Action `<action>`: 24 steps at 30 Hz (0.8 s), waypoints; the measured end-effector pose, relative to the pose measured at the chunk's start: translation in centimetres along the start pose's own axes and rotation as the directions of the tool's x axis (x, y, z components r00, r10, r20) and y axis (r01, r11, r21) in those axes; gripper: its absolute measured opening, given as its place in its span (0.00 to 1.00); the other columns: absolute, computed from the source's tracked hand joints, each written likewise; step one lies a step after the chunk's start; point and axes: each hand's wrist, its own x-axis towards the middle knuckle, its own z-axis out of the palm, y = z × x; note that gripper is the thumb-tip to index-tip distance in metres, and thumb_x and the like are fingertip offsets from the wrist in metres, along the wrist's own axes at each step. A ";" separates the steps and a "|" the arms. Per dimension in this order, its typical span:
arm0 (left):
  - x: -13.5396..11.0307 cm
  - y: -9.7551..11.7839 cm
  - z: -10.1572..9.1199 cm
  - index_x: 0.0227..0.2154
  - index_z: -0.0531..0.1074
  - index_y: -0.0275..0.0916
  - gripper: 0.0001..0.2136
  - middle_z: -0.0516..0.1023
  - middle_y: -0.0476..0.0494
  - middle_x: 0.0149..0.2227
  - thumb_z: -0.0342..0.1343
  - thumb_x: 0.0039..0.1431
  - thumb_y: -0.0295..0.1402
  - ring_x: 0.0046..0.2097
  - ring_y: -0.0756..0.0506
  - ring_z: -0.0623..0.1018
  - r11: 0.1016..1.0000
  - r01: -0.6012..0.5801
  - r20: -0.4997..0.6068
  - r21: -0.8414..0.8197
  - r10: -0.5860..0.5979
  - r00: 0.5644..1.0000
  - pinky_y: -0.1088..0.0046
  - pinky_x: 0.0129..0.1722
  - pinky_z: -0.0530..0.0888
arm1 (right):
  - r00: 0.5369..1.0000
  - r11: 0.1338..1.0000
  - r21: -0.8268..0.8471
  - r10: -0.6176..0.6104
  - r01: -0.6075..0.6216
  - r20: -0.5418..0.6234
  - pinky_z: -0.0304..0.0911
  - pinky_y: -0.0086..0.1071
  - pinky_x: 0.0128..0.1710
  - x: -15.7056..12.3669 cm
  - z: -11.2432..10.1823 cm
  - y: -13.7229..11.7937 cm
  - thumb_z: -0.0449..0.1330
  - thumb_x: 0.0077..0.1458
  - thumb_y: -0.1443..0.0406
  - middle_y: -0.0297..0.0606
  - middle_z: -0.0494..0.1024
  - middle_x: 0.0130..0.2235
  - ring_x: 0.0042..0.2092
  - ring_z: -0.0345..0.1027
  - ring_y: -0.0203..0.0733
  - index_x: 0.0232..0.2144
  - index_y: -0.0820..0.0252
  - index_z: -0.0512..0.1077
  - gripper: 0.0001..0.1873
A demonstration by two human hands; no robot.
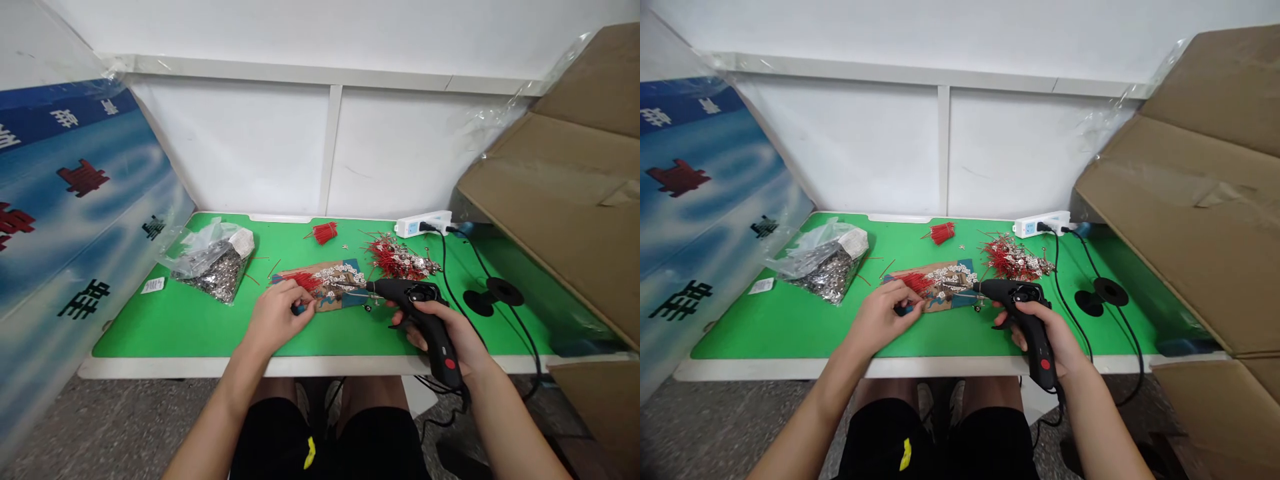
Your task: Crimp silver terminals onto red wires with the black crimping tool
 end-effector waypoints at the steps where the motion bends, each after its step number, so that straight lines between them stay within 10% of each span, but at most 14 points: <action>1: 0.0 0.0 0.0 0.30 0.76 0.40 0.07 0.74 0.48 0.31 0.58 0.63 0.34 0.34 0.47 0.73 1.000 -0.001 0.000 0.000 0.001 1.000 0.71 0.35 0.67 | 1.000 1.000 0.020 -0.013 0.013 0.006 0.58 0.26 0.21 0.0 -0.1 0.0 0.63 0.55 0.58 0.47 0.81 0.35 0.20 0.58 0.30 0.42 0.68 0.83 0.19; 24: -0.1 0.1 -0.1 0.31 0.77 0.40 0.07 0.75 0.48 0.32 0.58 0.64 0.34 0.36 0.48 0.73 1.000 0.006 0.013 0.009 -0.006 1.000 0.71 0.37 0.66 | 0.975 0.949 0.272 -0.193 0.158 0.109 0.60 0.28 0.23 0.6 -2.6 1.4 0.62 0.60 0.58 0.45 0.80 0.37 0.20 0.61 0.31 0.46 0.66 0.82 0.20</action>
